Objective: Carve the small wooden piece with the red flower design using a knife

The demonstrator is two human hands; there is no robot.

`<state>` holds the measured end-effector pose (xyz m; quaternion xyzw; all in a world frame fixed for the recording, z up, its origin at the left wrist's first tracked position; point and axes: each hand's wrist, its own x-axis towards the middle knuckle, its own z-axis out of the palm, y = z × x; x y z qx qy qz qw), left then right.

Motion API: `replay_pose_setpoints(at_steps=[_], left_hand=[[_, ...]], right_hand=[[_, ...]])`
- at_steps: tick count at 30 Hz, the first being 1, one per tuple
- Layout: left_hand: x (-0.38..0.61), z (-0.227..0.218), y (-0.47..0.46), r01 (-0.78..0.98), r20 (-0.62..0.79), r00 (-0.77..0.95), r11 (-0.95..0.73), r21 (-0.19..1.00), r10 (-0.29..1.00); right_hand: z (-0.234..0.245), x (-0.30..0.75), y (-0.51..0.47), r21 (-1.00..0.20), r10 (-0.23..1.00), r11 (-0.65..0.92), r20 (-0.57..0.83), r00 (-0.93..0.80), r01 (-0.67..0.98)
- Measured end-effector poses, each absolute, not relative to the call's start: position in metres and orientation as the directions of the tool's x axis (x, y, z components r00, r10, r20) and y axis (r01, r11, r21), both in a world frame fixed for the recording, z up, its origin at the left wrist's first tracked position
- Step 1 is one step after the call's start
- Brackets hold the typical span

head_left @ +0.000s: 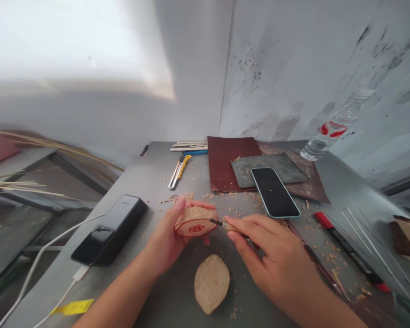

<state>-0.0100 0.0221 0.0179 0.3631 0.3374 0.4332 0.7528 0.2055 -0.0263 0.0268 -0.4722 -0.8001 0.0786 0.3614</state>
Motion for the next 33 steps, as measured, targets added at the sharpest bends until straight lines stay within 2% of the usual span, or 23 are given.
replay_pose_setpoints(at_steps=[3, 8, 13, 15, 17, 21, 23, 27, 29, 33], left_hand=[[-0.011, 0.016, 0.023, -0.387, -0.2, 0.369, 0.345, 0.855, 0.908], [-0.012, 0.014, 0.027, -0.249, -0.271, 0.22, 0.322, 0.913, 0.937], [-0.014, 0.018, 0.029, -0.075, -0.393, 0.088, 0.4, 0.914, 0.915], [-0.017, 0.016, 0.03, 0.043, -0.329, 0.052, 0.327, 0.944, 0.943], [-0.02, 0.012, 0.031, 0.209, -0.181, 0.028, 0.171, 0.963, 0.983], [-0.025, 0.008, 0.032, 0.41, -0.04, 0.043, 0.018, 0.912, 0.998], [-0.024, 0.01, 0.031, 0.379, -0.017, 0.045, -0.001, 0.925, 0.999], [-0.021, 0.012, 0.029, 0.186, -0.072, 0.135, 0.046, 0.981, 0.988], [-0.022, 0.01, 0.03, 0.204, -0.05, 0.14, 0.02, 0.979, 0.989], [-0.025, 0.002, 0.033, 0.335, 0.119, 0.125, -0.155, 0.929, 0.985]], right_hand=[[0.026, 0.205, -0.024, -0.45, 0.818, 0.53, 0.494, -0.294, 0.719], [0.027, 0.206, -0.024, -0.506, 0.846, 0.502, 0.454, -0.278, 0.702], [0.026, 0.208, -0.024, -0.537, 0.866, 0.47, 0.435, -0.247, 0.701], [0.025, 0.208, -0.023, -0.533, 0.87, 0.462, 0.427, -0.246, 0.709], [0.024, 0.208, -0.022, -0.532, 0.875, 0.453, 0.419, -0.242, 0.715], [0.024, 0.207, -0.021, -0.552, 0.896, 0.418, 0.38, -0.229, 0.721], [0.024, 0.207, -0.022, -0.55, 0.902, 0.409, 0.366, -0.229, 0.729], [0.024, 0.207, -0.021, -0.541, 0.906, 0.394, 0.363, -0.216, 0.743], [0.024, 0.208, -0.02, -0.547, 0.911, 0.38, 0.361, -0.198, 0.746], [0.021, 0.21, -0.018, -0.545, 0.907, 0.372, 0.386, -0.17, 0.751]])
